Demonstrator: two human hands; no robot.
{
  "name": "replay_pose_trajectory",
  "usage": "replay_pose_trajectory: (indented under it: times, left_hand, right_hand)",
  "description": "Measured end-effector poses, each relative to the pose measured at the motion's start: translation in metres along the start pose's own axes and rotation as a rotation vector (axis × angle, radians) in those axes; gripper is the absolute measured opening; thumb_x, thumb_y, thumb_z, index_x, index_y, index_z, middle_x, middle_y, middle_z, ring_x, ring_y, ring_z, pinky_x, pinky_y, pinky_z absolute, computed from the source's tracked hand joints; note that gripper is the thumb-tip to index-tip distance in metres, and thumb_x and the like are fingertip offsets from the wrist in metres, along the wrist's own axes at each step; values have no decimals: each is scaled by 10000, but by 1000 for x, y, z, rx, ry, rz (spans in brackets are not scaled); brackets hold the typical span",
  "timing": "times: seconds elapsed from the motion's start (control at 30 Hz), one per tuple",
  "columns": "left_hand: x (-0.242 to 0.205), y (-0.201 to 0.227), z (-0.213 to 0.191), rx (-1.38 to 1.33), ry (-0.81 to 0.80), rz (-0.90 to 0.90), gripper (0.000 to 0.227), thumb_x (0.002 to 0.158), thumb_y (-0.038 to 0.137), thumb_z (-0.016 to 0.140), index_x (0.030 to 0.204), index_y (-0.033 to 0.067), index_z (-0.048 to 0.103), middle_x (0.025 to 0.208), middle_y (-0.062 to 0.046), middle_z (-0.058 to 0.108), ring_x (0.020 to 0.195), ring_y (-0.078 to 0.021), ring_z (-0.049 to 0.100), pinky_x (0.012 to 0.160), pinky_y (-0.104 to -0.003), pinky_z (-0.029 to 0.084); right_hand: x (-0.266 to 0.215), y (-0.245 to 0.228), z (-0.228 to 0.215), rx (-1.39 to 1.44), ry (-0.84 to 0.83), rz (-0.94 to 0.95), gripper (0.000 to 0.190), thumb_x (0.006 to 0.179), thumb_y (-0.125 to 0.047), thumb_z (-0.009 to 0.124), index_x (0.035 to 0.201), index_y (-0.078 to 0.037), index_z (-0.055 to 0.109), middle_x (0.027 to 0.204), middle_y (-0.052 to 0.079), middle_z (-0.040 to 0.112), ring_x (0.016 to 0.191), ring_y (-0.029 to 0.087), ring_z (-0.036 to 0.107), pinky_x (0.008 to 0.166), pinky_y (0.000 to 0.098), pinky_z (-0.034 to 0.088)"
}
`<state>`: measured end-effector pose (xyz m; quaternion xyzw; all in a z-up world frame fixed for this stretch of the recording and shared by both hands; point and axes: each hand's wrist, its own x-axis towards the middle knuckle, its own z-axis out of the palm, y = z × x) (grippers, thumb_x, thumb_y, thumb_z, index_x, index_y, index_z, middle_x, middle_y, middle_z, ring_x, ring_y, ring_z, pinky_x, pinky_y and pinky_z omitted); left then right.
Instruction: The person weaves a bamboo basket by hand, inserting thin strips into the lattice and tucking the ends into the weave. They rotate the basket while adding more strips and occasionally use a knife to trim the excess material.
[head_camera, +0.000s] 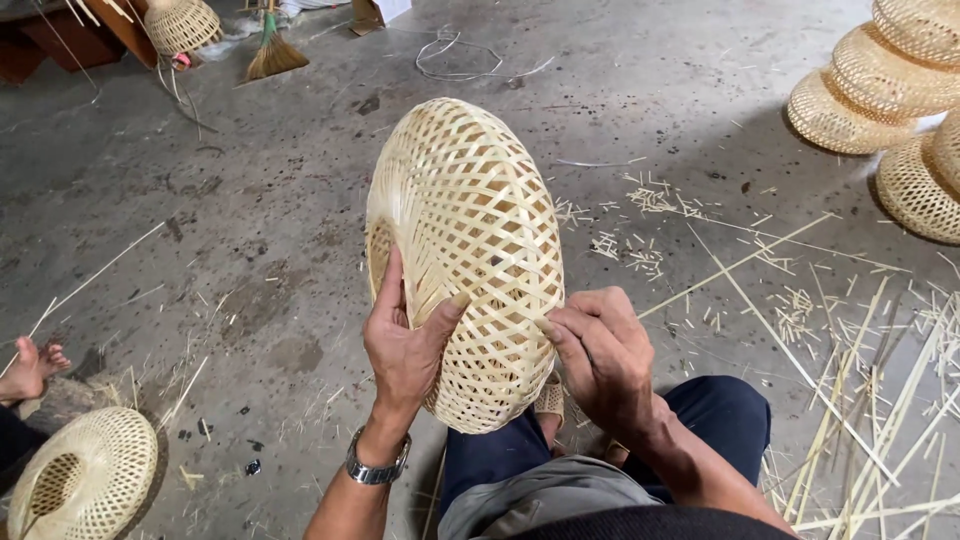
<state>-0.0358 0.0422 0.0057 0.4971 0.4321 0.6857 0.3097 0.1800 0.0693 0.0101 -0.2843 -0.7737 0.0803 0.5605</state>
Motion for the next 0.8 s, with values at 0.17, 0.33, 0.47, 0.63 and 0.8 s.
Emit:
replay_pose_trajectory:
  times: [0.17, 0.33, 0.47, 0.63, 0.8]
  left_hand:
    - [-2, -5, 3, 9, 38, 11, 955, 912, 201, 791, 1597, -125, 211, 1466, -243, 575, 1241, -209, 628, 1052, -323, 531]
    - [-6, -5, 6, 43, 64, 48, 948, 914, 199, 789, 1600, -120, 217, 1458, -242, 583, 1227, -215, 643, 1043, -326, 545]
    - [-8, -8, 7, 118, 97, 75, 958, 902, 203, 790, 1595, -112, 209, 1443, -240, 590, 1209, -215, 658, 1023, -327, 568]
    - [0, -9, -6, 17, 91, 93, 920, 935, 215, 799, 1582, -124, 239, 1484, -227, 563, 1264, -212, 626, 1071, -324, 532]
    - [6, -2, -19, -260, 41, -243, 796, 902, 244, 770, 1521, -115, 422, 1347, -175, 661, 1069, -165, 686, 905, -294, 580]
  right_hand:
    - [7, -7, -3, -35, 17, 13, 129, 843, -1, 790, 952, 13, 722, 925, 113, 655, 809, 239, 649, 667, 349, 537]
    - [6, 0, -4, -24, 13, 12, 127, 862, -8, 783, 970, 17, 721, 936, 112, 649, 791, 222, 657, 652, 339, 543]
    - [5, 5, -1, -31, -13, -32, 117, 894, -3, 767, 991, 36, 714, 951, 137, 639, 777, 225, 643, 623, 335, 531]
    - [7, 1, -8, 43, -22, -39, 196, 896, -97, 756, 1023, 32, 680, 994, 164, 632, 835, 259, 661, 659, 336, 553]
    - [-3, -6, -28, -79, -561, 280, 258, 879, -278, 737, 965, -37, 706, 832, 134, 704, 665, 273, 688, 549, 396, 531]
